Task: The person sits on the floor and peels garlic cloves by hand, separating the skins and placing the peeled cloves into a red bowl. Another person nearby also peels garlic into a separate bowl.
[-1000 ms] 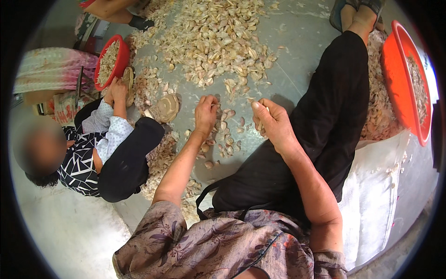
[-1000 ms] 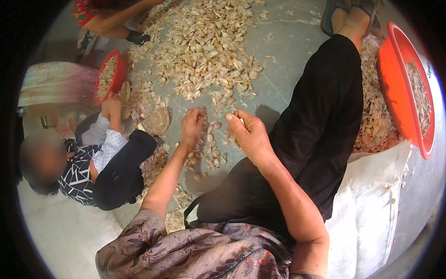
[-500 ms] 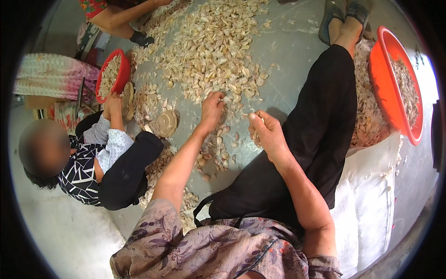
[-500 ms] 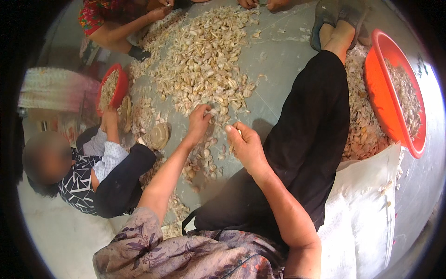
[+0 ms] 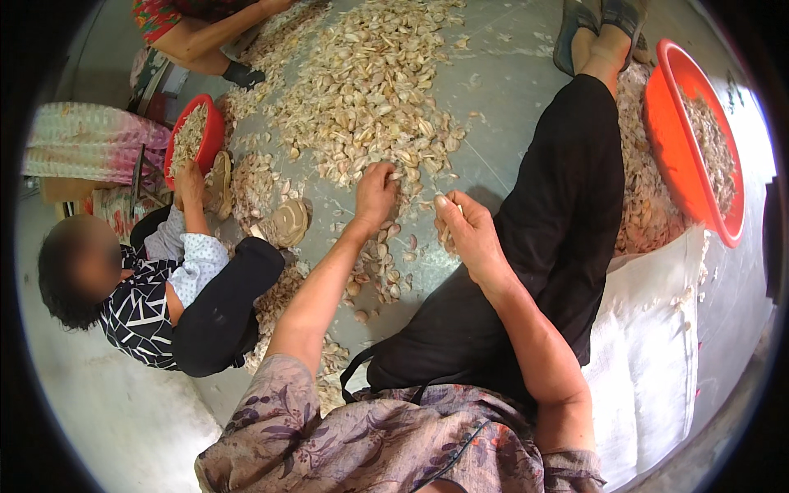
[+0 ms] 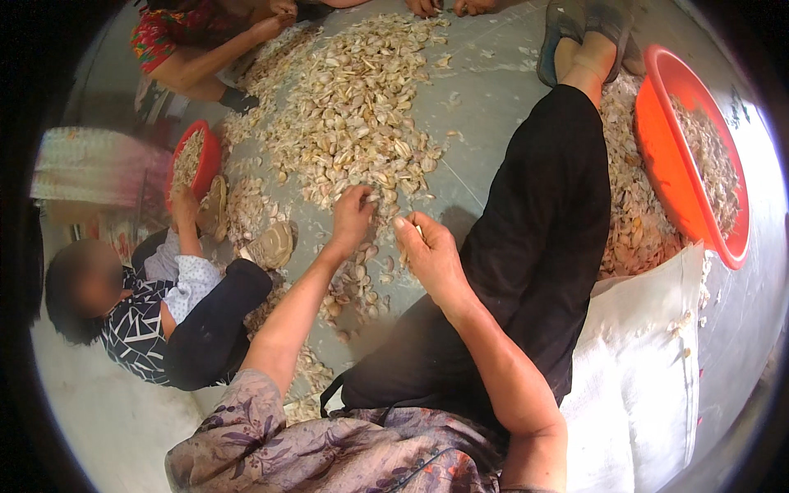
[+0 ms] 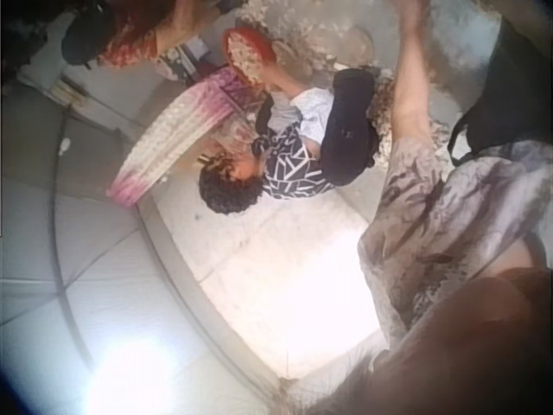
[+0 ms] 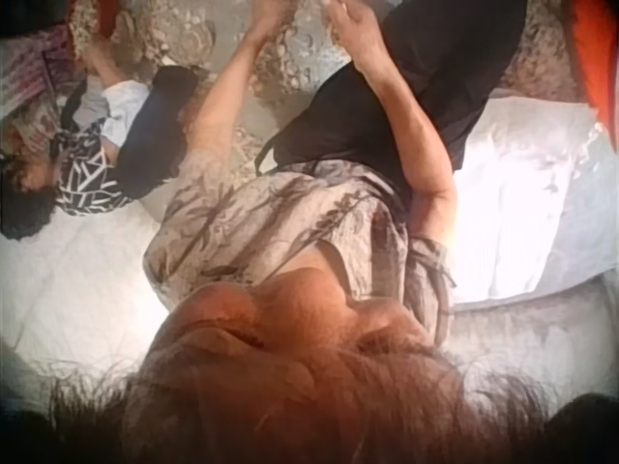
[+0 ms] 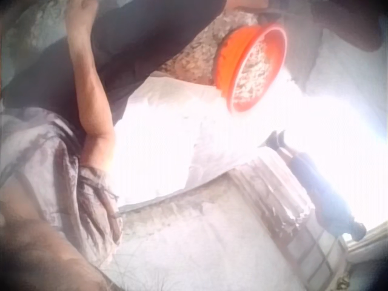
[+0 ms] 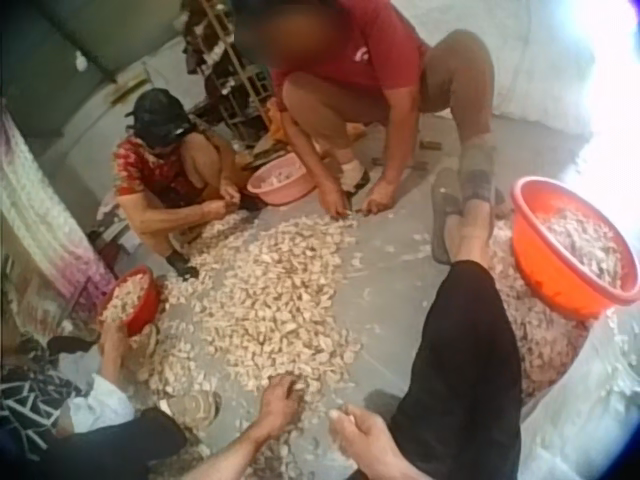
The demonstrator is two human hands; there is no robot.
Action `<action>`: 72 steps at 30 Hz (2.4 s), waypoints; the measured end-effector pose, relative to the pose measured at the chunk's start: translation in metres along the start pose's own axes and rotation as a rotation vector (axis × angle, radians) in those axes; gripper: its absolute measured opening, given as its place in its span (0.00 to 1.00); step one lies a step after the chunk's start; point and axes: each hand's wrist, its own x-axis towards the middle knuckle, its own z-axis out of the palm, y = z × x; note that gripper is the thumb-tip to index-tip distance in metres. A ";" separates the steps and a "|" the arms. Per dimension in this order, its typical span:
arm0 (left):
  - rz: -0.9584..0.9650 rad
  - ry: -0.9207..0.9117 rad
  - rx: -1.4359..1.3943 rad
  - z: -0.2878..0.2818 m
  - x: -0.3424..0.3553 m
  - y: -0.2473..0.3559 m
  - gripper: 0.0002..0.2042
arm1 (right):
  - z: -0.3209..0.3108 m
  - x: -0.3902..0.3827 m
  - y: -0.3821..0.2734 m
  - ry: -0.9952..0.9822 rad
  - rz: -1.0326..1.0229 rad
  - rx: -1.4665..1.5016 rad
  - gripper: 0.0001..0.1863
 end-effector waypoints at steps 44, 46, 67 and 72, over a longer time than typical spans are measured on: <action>-0.056 0.097 0.088 -0.038 -0.052 0.004 0.09 | 0.002 -0.005 -0.013 -0.203 0.252 0.314 0.08; -0.143 0.136 0.191 -0.040 -0.024 -0.016 0.10 | 0.008 -0.005 -0.017 -0.200 0.247 0.226 0.08; -0.525 -0.012 -1.293 -0.048 -0.089 0.120 0.06 | 0.014 -0.006 -0.012 -0.152 -0.262 -0.526 0.11; -0.512 -0.056 -1.363 -0.055 -0.096 0.135 0.05 | 0.016 -0.015 -0.034 -0.259 -0.134 -0.474 0.09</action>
